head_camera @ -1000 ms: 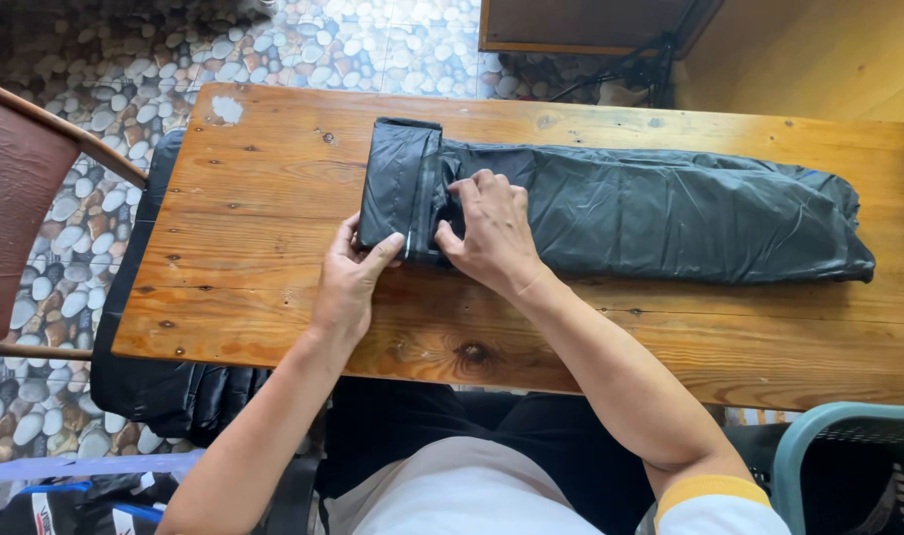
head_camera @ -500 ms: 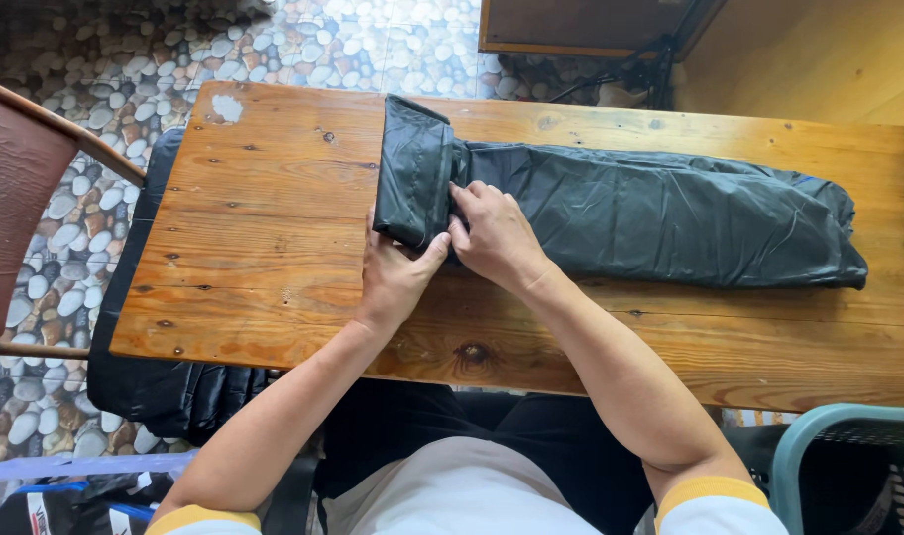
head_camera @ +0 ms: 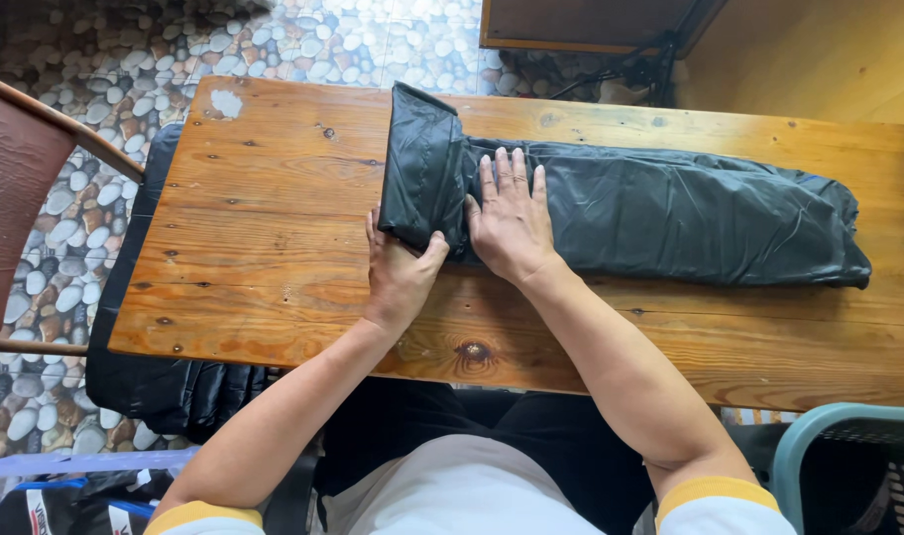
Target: The person zips a small black pouch, dusts it with a feather duster, and places it into a green basket. They then retrieve a long black fabric item, unfold it on the table, dust it thoroughly with the duster, and fold it into a compact rectangular shape.
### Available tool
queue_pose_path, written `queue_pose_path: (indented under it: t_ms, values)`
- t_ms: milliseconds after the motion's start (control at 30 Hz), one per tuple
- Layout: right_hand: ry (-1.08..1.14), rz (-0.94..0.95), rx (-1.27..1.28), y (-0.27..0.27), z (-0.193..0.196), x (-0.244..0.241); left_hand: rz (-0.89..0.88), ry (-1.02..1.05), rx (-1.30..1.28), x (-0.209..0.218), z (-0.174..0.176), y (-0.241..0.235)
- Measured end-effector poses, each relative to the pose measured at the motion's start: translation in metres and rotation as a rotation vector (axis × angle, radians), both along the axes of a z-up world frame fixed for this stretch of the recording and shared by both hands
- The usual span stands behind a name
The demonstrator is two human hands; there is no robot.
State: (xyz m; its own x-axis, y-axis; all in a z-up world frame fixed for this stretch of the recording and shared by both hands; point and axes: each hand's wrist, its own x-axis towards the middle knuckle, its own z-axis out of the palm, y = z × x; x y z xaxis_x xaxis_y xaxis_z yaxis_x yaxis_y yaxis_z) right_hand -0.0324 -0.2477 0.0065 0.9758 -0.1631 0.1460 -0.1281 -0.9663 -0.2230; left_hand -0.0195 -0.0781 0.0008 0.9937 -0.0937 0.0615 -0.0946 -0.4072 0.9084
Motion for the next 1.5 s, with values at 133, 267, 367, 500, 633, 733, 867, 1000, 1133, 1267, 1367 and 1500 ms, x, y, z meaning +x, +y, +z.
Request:
queue_pose_path:
  t_ms: [133,267,367,500,633,733,867,1000,1133,1267,1367,1500]
  values:
    - [0.035,-0.003,-0.051,-0.004,-0.018,0.006,-0.065,-0.177,-0.033,-0.012,0.014,-0.010]
    - [0.021,0.006,-0.034,0.000,-0.006,0.000,-0.088,-0.229,-0.037,-0.017,0.007,-0.018]
    - [0.047,0.015,-0.036,-0.006,-0.015,0.003,-0.126,-0.249,-0.005,-0.021,0.014,-0.022]
    - [0.074,0.077,0.007,-0.029,-0.032,0.013,-0.124,-0.352,0.057,-0.018,-0.005,-0.026]
    - [0.165,0.201,0.098,-0.059,-0.026,0.021,-0.124,-0.397,0.088,-0.017,-0.006,-0.028]
    - [0.150,0.249,0.185,-0.072,-0.016,0.017,-0.136,-0.433,0.095,-0.019,-0.004,-0.030]
    - [0.133,0.224,0.335,-0.078,-0.007,0.019,-0.138,-0.507,0.118,-0.016,-0.009,-0.028]
    - [-0.051,0.260,0.174,-0.073,0.005,0.006,-0.190,-0.576,0.183,-0.014,-0.011,-0.028]
    - [-0.022,0.214,-0.011,-0.078,-0.018,0.008,-0.233,-0.617,0.244,-0.015,-0.015,-0.031]
    - [-0.042,0.186,0.026,-0.081,-0.024,0.008,-0.269,-0.596,0.347,-0.015,-0.011,-0.032]
    - [-0.094,0.192,0.180,-0.076,-0.010,0.002,-0.318,-0.569,0.407,-0.012,-0.008,-0.032]
    - [-0.352,0.160,0.413,-0.088,-0.013,0.001,-0.369,-0.595,0.519,-0.011,-0.006,-0.035]
